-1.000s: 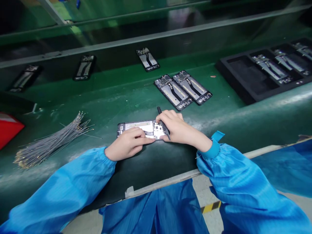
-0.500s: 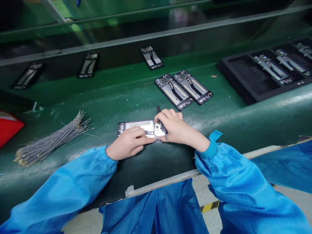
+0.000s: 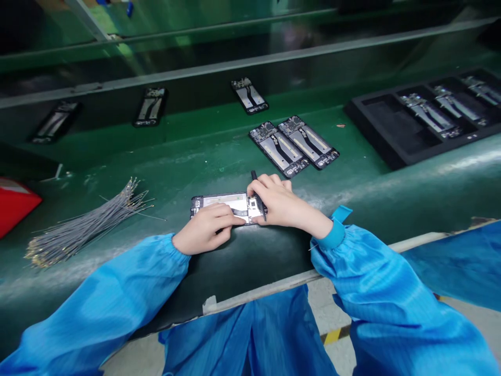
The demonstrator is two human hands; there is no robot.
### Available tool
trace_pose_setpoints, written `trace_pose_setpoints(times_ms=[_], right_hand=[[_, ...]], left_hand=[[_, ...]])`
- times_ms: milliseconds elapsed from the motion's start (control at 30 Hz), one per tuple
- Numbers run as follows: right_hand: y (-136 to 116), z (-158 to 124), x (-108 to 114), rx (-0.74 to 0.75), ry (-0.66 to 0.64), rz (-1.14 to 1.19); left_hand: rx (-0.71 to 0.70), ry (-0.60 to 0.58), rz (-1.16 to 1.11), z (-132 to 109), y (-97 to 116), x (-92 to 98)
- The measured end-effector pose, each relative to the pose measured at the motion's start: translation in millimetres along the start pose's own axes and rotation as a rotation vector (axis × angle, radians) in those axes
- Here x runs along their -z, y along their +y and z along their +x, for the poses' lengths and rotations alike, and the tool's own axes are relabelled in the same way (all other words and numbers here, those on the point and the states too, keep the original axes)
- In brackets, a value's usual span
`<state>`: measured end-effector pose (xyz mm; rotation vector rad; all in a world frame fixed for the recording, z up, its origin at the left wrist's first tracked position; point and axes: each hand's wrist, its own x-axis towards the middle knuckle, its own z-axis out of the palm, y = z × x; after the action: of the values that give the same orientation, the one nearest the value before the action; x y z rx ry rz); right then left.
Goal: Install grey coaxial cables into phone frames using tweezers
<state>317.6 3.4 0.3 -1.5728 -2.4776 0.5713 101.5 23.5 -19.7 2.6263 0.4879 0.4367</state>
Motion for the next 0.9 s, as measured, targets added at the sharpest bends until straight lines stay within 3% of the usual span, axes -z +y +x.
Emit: trace_pose_setpoints(times_ms=[767, 900], right_hand=[[-6.9, 13.2, 5.8, -0.016, -0.108, -0.147], [-8.2, 12.9, 6.2, 0.062, -0.111, -0.119]], left_hand=[[-0.003, -0.021, -0.026, 2.3, 1.1, 3.4], [0.012, 0.013, -0.045, 2.1, 1.0, 1.3]])
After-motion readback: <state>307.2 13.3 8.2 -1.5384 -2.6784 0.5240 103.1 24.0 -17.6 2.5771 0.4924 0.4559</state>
